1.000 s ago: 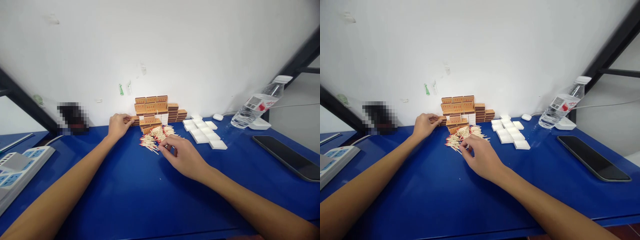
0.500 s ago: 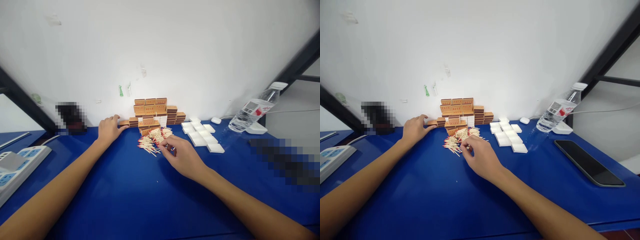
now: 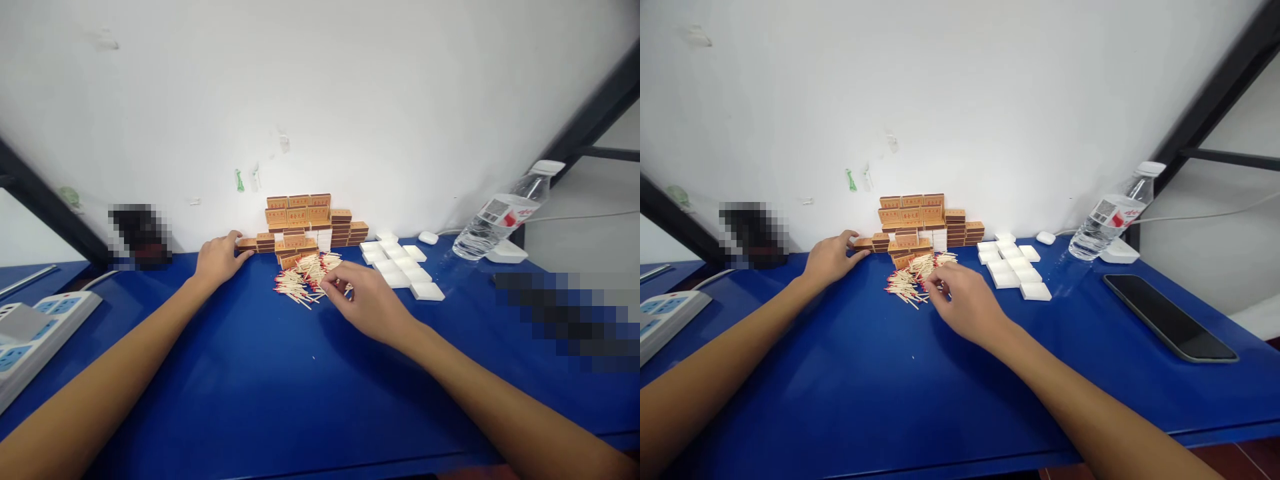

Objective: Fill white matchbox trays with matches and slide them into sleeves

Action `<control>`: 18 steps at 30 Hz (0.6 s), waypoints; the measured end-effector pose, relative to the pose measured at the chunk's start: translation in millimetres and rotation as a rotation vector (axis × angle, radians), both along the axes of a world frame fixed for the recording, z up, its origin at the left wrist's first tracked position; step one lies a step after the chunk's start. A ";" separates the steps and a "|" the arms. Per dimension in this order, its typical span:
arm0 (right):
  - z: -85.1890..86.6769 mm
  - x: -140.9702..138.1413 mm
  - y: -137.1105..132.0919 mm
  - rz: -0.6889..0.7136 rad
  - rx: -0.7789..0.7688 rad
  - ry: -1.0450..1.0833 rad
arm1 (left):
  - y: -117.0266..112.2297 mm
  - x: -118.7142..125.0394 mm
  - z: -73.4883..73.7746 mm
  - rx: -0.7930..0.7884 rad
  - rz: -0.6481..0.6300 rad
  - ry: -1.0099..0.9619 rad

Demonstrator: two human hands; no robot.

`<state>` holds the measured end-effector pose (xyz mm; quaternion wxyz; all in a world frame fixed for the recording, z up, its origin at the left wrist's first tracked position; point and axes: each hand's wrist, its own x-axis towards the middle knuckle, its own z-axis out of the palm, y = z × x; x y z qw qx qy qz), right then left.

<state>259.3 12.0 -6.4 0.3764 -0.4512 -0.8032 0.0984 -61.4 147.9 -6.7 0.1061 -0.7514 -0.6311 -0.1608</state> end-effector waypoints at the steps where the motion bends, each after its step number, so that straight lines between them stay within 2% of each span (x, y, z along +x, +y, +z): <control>1: 3.2 8.8 4.2 -0.040 0.038 -0.066 | -4.3 -0.8 4.4 0.003 0.003 0.008; 4: 15.8 46.4 18.3 -0.303 0.065 -0.330 | -24.5 -5.8 17.9 0.020 -0.008 0.020; 6: 23.0 74.4 26.3 -0.443 -0.033 -0.474 | -43.9 -8.4 22.1 0.036 -0.026 0.012; 8: 26.3 97.5 31.2 -0.419 -0.173 -0.562 | -65.1 -7.5 20.5 0.048 -0.059 -0.008; 10: 24.7 112.3 33.5 -0.338 -0.352 -0.557 | -84.3 -2.8 14.9 0.097 -0.143 -0.102; 12: 19.6 119.4 34.8 -0.287 -0.462 -0.518 | -98.6 4.0 9.4 0.121 -0.190 -0.175; 15: 12.5 120.7 37.0 -0.248 -0.469 -0.486 | -110.4 13.6 5.9 0.071 -0.309 -0.212; 18: 15.6 111.8 34.6 -0.173 -0.432 -0.472 | -117.5 20.8 5.2 -0.010 -0.426 -0.241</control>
